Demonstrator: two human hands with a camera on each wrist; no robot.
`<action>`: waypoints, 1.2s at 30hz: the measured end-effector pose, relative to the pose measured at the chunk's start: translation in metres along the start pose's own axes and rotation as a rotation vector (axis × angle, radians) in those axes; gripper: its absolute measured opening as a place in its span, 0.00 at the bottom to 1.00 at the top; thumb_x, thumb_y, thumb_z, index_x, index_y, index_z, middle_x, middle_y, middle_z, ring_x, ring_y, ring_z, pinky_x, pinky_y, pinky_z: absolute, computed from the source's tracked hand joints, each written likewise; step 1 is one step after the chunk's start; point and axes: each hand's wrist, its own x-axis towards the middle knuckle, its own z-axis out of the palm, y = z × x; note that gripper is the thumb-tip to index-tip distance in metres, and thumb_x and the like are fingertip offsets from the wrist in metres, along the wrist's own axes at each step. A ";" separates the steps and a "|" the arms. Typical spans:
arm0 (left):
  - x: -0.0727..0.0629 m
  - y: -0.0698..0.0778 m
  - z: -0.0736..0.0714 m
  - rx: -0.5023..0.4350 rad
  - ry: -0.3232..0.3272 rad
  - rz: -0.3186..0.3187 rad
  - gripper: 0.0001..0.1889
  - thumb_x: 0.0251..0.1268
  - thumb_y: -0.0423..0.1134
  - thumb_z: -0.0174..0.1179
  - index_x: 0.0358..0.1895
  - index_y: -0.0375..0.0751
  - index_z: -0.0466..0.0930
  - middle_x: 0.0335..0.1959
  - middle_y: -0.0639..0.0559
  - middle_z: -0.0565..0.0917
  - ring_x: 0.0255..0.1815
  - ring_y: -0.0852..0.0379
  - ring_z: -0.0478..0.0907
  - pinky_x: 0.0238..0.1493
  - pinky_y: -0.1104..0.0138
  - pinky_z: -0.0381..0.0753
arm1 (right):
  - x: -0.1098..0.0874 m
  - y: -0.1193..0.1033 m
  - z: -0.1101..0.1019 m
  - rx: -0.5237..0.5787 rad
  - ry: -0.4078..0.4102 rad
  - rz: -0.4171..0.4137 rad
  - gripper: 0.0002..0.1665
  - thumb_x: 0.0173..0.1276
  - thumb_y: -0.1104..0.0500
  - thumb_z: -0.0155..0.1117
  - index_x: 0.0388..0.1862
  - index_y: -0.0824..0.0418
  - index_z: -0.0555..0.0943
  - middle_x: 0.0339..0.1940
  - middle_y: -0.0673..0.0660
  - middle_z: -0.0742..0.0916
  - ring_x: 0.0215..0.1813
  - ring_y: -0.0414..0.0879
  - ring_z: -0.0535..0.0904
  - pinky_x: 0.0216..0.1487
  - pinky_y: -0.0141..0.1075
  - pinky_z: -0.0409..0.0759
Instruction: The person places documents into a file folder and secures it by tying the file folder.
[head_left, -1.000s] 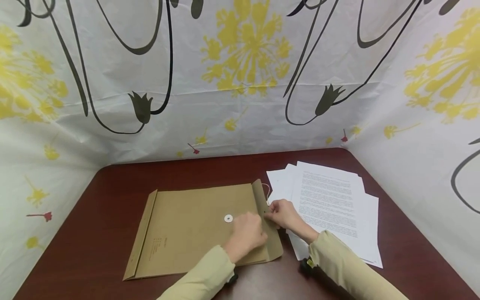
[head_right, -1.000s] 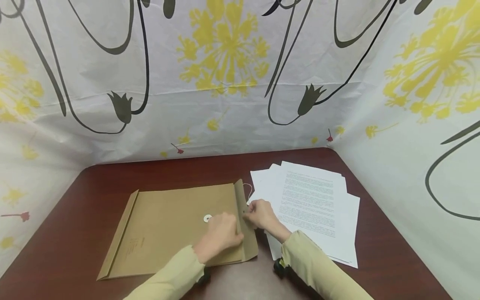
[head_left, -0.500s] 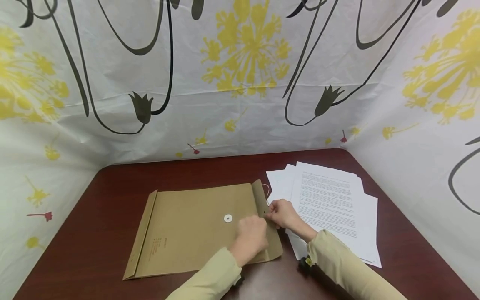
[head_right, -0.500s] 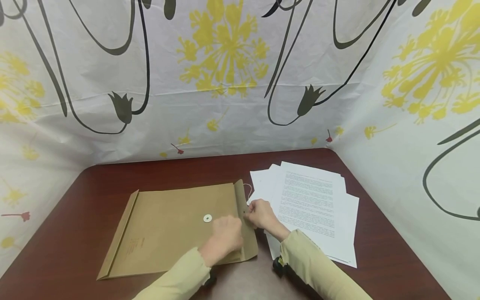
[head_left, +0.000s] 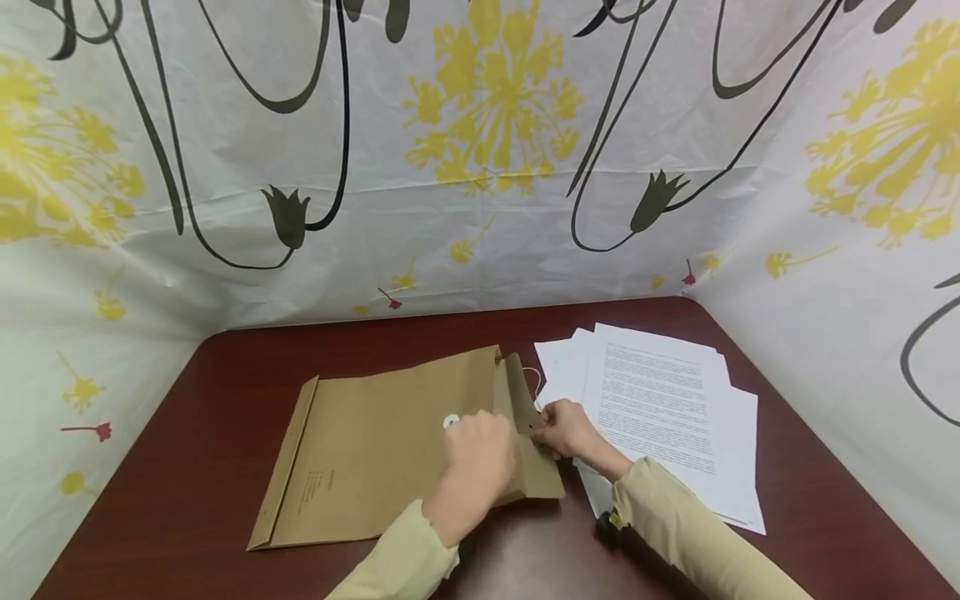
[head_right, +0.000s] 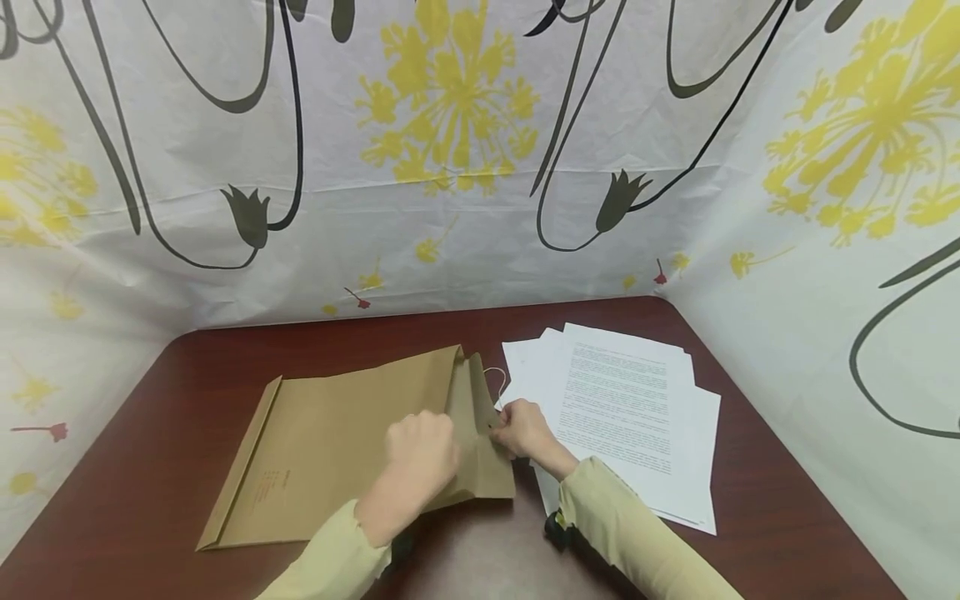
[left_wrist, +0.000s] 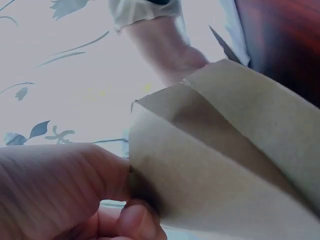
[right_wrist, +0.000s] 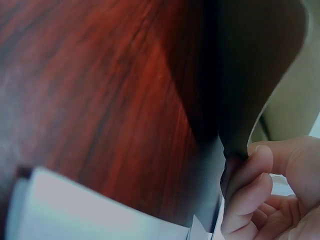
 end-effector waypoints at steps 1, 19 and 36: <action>-0.001 -0.002 -0.002 0.000 0.022 0.001 0.12 0.46 0.39 0.64 0.12 0.46 0.73 0.12 0.53 0.73 0.14 0.56 0.72 0.13 0.66 0.66 | 0.000 0.000 0.000 0.004 -0.002 0.011 0.14 0.51 0.69 0.67 0.13 0.61 0.72 0.03 0.48 0.72 0.06 0.35 0.67 0.10 0.29 0.68; -0.004 -0.010 -0.003 -0.054 0.079 0.039 0.14 0.48 0.39 0.63 0.12 0.44 0.72 0.12 0.52 0.74 0.14 0.54 0.72 0.12 0.65 0.67 | -0.001 0.000 0.002 0.033 -0.019 0.077 0.15 0.52 0.66 0.68 0.15 0.61 0.71 0.04 0.50 0.74 0.06 0.36 0.67 0.10 0.29 0.69; 0.005 0.011 0.038 -0.044 -0.159 0.127 0.07 0.48 0.36 0.62 0.17 0.42 0.76 0.16 0.51 0.74 0.17 0.55 0.74 0.16 0.65 0.71 | -0.009 0.019 -0.018 0.127 -0.012 -0.013 0.05 0.57 0.63 0.65 0.29 0.64 0.79 0.11 0.51 0.79 0.12 0.40 0.73 0.14 0.33 0.73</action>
